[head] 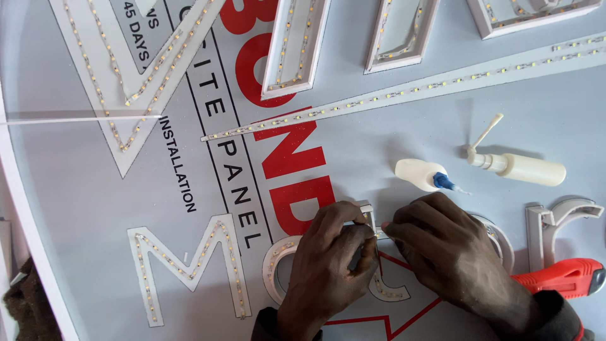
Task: The person assembles illuminated letters on a workbench. They apply glue to the edges of the letter components and press them together, then use a utility knife to trim excess material from the joints.
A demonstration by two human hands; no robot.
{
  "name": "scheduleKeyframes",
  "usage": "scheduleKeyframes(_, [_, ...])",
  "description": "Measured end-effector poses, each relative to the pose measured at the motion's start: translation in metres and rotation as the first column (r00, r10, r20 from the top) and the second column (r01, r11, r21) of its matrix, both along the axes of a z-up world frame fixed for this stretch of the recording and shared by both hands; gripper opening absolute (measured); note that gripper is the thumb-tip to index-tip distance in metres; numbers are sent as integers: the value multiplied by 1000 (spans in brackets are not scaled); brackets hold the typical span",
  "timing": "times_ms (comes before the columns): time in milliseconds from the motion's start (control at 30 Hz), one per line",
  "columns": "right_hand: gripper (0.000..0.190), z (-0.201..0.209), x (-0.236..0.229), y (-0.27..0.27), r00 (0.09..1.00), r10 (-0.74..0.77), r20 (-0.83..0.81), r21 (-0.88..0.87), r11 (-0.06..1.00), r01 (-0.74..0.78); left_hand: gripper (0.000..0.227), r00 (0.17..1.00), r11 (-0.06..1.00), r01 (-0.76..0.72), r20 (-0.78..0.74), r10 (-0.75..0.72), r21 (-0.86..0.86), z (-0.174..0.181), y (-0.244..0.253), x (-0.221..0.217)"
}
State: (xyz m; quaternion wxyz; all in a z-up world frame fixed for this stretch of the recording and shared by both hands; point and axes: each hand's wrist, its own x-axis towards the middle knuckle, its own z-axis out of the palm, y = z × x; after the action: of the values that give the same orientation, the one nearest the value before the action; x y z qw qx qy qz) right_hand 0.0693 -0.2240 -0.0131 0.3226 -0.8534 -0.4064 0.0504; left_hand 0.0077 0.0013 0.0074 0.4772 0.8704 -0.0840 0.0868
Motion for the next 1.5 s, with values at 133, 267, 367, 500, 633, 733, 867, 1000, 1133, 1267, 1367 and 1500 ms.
scheduleKeyframes(133, [21, 0, 1, 1, 1000, 13, -11, 11, 1000, -12, 17, 1000, 1000, 2, -1, -2, 8, 0, -2, 0])
scheduleKeyframes(267, [23, 6, 4, 5, 999, 5, -52, 50, 999, -3, 14, 999, 999, -40, -10, 40, 31, 0, -5, 1])
scheduleKeyframes(367, [21, 9, 6, 7, 998, 8, -66, 73, 997, -3, 11, 999, 998, -47, 17, 47, 41, -1, -6, 2])
scheduleKeyframes(500, [19, 10, 8, 7, 998, 35, -59, 74, 997, -31, 5, 999, 998, -50, 9, 49, 45, 1, -6, 2])
scheduleKeyframes(633, [26, 8, 7, 5, 998, 25, -52, 51, 998, -22, 7, 1000, 999, -18, 7, 17, 49, 5, -4, 5])
scheduleKeyframes(733, [28, 5, 7, 3, 998, 34, -54, 51, 998, -31, 10, 1000, 999, -7, 27, 6, 49, 4, -5, 6])
scheduleKeyframes(867, [28, 0, 3, 1, 998, 2, -57, 42, 999, 1, 4, 1000, 999, -19, -10, 19, 42, 3, -5, 6])
scheduleKeyframes(1000, [28, -5, 1, 0, 999, 13, -47, 53, 999, -10, 5, 999, 997, -39, 14, 38, 69, 3, -7, 6])
scheduleKeyframes(1133, [32, -4, 1, 1, 998, 14, -63, 68, 998, -10, 10, 995, 999, -17, 95, 13, 41, 5, -8, 9])
scheduleKeyframes(1267, [35, -3, 1, 2, 998, 16, -59, 43, 999, -13, 10, 995, 997, -28, 96, 21, 66, 3, -9, 10])
scheduleKeyframes(1367, [32, -3, 1, 2, 999, 21, -50, 32, 999, -19, 7, 995, 997, -9, 96, 2, 75, 3, -9, 9])
scheduleKeyframes(1500, [39, -6, -1, 2, 1000, 14, -15, 14, 1000, -14, 6, 997, 996, 3, 77, -10, 89, 4, -8, 9])
